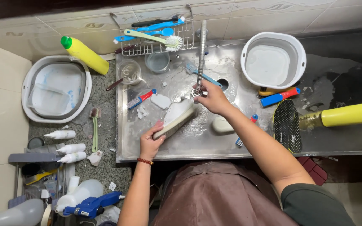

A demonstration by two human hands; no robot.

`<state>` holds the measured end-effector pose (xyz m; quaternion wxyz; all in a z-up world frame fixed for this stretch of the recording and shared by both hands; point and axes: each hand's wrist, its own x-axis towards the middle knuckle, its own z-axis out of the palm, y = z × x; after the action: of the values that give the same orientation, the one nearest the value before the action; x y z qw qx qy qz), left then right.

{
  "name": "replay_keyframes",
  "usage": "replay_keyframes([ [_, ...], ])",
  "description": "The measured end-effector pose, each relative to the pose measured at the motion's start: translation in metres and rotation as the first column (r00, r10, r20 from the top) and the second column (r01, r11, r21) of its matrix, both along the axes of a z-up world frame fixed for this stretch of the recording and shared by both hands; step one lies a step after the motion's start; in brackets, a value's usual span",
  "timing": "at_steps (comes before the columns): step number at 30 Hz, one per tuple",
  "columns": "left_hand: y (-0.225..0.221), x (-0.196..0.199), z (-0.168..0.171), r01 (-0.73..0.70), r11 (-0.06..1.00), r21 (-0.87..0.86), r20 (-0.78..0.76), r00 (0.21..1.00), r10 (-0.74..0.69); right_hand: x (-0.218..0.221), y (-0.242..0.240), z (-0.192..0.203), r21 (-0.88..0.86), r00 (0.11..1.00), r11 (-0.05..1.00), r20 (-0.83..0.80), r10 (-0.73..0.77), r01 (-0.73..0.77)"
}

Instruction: Clean the exterior surface and sole of a white sneaker using soap and a brush at a sink.

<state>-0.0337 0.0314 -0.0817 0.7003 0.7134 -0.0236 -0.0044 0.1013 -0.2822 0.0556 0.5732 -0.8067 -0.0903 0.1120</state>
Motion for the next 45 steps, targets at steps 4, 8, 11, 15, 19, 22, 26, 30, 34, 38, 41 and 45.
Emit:
replay_keyframes([
  [4, -0.012, -0.011, 0.017, -0.044, 0.997, 0.061, -0.111, 0.993, 0.051, -0.009, 0.021, 0.018, 0.042, 0.999, 0.999, -0.02, 0.032, -0.032],
  [8, -0.022, -0.011, 0.029, -0.05, 0.948, 0.315, 0.033, 0.999, 0.042, -0.004, 0.014, 0.0, 0.021, 0.998, 0.998, -0.008, 0.059, -0.059],
  [11, -0.027, -0.011, 0.026, -0.044, 0.928, 0.37, 0.014, 0.999, 0.041, -0.005, 0.015, -0.007, -0.007, 0.998, 0.999, -0.029, 0.05, -0.05],
  [15, -0.037, -0.003, 0.027, -0.024, 0.925, 0.378, -0.046, 0.998, 0.045, -0.013, 0.027, 0.007, 0.08, 0.995, 0.993, -0.051, 0.089, -0.085],
  [19, -0.045, 0.003, 0.014, -0.024, 0.94, 0.341, -0.044, 0.998, 0.042, -0.01, 0.021, 0.001, 0.099, 0.993, 0.991, -0.063, 0.099, -0.092],
  [22, -0.048, 0.007, 0.012, -0.028, 0.917, 0.397, -0.047, 0.998, 0.051, -0.009, 0.018, -0.003, 0.096, 0.991, 0.991, -0.087, 0.098, -0.09],
  [26, -0.05, 0.008, 0.021, -0.012, 0.923, 0.384, -0.088, 0.995, 0.049, -0.009, 0.02, -0.007, 0.105, 0.988, 0.989, -0.107, 0.112, -0.101],
  [30, -0.048, 0.011, 0.021, -0.005, 0.935, 0.355, -0.099, 0.994, 0.042, 0.002, 0.004, -0.015, 0.072, 0.974, 0.979, -0.11, 0.197, -0.189],
  [34, -0.05, 0.009, 0.028, 0.008, 0.941, 0.339, -0.174, 0.983, 0.054, 0.037, -0.04, -0.048, 0.108, 0.947, 0.954, -0.135, 0.292, -0.278],
  [38, -0.051, 0.005, 0.027, 0.022, 0.939, 0.342, -0.198, 0.979, 0.049, 0.066, -0.034, -0.026, -0.409, 0.953, 0.907, 0.225, 0.202, -0.096],
  [41, -0.051, 0.004, 0.023, 0.031, 0.934, 0.355, -0.19, 0.981, 0.04, 0.081, -0.026, -0.016, -0.713, 0.872, 0.686, 0.419, 0.253, 0.144],
  [45, -0.048, 0.003, 0.029, 0.064, 0.937, 0.343, -0.22, 0.975, 0.014, 0.085, -0.024, -0.037, -0.764, 0.82, 0.539, 0.531, 0.213, 0.355],
])
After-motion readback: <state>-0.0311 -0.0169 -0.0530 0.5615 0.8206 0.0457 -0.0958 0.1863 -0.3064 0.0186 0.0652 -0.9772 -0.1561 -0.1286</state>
